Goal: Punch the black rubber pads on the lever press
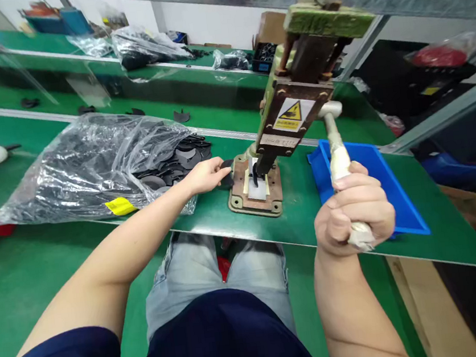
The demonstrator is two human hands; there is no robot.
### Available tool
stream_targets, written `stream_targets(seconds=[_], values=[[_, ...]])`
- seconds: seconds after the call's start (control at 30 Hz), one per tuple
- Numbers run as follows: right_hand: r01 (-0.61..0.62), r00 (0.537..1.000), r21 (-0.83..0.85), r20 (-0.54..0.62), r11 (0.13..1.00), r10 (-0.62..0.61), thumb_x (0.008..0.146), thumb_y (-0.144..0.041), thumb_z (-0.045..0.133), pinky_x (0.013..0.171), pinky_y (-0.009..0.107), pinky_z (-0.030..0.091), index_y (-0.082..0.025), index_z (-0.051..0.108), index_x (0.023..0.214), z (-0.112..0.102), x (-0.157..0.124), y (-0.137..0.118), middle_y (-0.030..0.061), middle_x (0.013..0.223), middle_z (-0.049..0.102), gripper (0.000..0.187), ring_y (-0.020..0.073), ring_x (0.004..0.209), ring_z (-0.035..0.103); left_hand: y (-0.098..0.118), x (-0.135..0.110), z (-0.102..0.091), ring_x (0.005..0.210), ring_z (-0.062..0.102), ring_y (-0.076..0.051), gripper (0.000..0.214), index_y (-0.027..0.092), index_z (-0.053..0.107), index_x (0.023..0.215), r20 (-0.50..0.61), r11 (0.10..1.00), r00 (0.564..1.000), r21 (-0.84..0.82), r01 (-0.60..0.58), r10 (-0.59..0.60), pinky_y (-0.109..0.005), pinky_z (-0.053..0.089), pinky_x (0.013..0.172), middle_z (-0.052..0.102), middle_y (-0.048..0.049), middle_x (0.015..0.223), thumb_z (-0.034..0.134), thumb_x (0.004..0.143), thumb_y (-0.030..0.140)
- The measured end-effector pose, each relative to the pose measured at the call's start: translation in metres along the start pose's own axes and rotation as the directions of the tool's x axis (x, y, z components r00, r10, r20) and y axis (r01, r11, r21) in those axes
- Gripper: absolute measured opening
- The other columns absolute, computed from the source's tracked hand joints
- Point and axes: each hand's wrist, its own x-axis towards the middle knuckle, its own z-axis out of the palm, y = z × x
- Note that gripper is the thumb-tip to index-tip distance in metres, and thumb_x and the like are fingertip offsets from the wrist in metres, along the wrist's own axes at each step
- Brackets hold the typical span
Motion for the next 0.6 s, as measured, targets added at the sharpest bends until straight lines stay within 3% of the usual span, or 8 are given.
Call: stream_targets(seconds=[0.13,0.2,0.37,0.6], values=[[0.05,0.997,0.001,-0.063,0.999,-0.05,0.092,-0.039,0.068,0.101,0.05,0.057,-0.023,0.042,0.068,0.009,0.0,0.003,-0.0057,0.06,0.041,0.038,0.0136,0.074,0.06,0.024,0.001,0.005,0.056,0.068,-0.016,0.027,0.021,0.056,0.102,0.197,0.98,0.979,-0.181,0.082,-0.046,-0.023,0.047,0.055,0.07,0.0005,0.065,0.062,0.105,0.047],[0.055,0.996,0.003,-0.076,0.998,-0.054,0.092,-0.039,0.067,0.1,0.049,0.057,-0.023,0.042,0.069,0.011,0.0,0.004,-0.0052,0.061,0.041,0.038,0.0142,0.073,0.058,0.033,0.005,0.013,0.057,0.069,-0.016,0.025,0.02,0.056,0.106,0.24,0.952,0.969,-0.279,0.129,-0.061,-0.023,0.05,0.055,0.071,-0.0008,0.067,0.066,0.104,0.042],[0.035,0.996,-0.003,-0.079,0.999,-0.035,0.09,-0.042,0.07,0.098,0.05,0.057,-0.023,0.041,0.067,0.011,0.001,0.002,-0.0048,0.059,0.042,0.042,0.0149,0.071,0.058,0.034,0.023,0.026,0.059,0.067,-0.014,0.022,0.018,0.062,0.098,0.191,0.921,0.981,-0.374,0.108,-0.038,-0.022,0.051,0.056,0.071,-0.0009,0.072,0.077,0.098,0.034],[0.025,0.995,-0.007,-0.1,1.0,-0.026,0.088,-0.042,0.072,0.097,0.047,0.056,-0.023,0.038,0.067,0.012,0.001,0.001,-0.0046,0.058,0.039,0.044,0.0149,0.07,0.056,0.031,0.044,0.019,0.053,0.064,-0.012,0.016,0.017,0.064,0.095,0.243,0.923,0.97,-0.367,0.116,-0.025,-0.02,0.05,0.052,0.068,0.0007,0.071,0.077,0.097,0.028]])
